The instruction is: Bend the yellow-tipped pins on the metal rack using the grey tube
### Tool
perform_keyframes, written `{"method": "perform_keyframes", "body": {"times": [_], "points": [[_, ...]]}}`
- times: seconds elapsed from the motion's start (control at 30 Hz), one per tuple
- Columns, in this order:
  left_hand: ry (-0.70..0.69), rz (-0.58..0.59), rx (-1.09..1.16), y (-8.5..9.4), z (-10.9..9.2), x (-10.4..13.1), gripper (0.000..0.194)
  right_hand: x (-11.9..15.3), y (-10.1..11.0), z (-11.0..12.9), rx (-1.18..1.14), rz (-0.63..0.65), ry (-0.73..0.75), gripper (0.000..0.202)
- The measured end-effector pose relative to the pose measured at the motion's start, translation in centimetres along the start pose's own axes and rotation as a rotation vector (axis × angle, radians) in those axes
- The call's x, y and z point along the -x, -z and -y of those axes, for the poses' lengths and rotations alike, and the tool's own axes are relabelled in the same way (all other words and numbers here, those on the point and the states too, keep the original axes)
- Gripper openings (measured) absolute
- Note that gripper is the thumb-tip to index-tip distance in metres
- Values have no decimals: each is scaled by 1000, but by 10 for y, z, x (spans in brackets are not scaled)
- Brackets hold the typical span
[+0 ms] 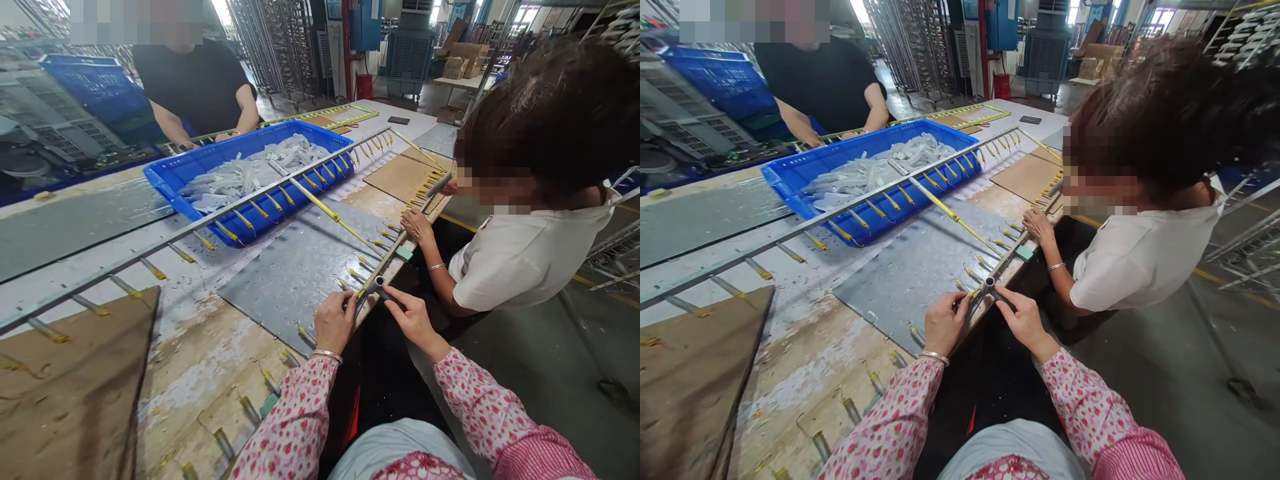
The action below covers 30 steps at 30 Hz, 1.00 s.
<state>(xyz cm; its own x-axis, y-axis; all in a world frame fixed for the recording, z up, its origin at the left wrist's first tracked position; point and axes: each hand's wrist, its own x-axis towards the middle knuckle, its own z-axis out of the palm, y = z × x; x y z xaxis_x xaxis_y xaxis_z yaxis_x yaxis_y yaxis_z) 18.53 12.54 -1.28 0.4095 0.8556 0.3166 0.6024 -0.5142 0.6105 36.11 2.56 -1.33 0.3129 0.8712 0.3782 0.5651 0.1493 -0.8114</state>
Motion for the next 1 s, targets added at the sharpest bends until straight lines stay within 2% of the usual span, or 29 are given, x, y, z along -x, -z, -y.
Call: {"method": "perform_keyframes", "body": {"times": [0.17,0.37,0.57,0.63,0.73,0.77,0.9,0.93,1.0], "points": [[-36,-18,2,-2,1,1,21,-2,4,7,16,-22,20,32],[-42,-33,-5,-4,2,2,18,4,6,11,70,-155,149,30],[-23,-21,-3,-6,3,2,18,6,8,10,222,15,169,32],[-20,-21,6,-6,3,2,17,5,13,15,184,-41,213,30],[-17,-23,10,-7,4,1,16,5,15,18,110,-191,293,29],[-14,-22,8,-7,4,1,16,5,14,17,113,-198,298,29],[-13,-15,0,-6,3,2,17,3,11,10,201,7,237,31],[-19,-14,1,-6,3,2,16,3,12,10,201,25,232,30],[-27,-15,5,-6,3,2,15,2,15,14,156,-43,246,30]]}}
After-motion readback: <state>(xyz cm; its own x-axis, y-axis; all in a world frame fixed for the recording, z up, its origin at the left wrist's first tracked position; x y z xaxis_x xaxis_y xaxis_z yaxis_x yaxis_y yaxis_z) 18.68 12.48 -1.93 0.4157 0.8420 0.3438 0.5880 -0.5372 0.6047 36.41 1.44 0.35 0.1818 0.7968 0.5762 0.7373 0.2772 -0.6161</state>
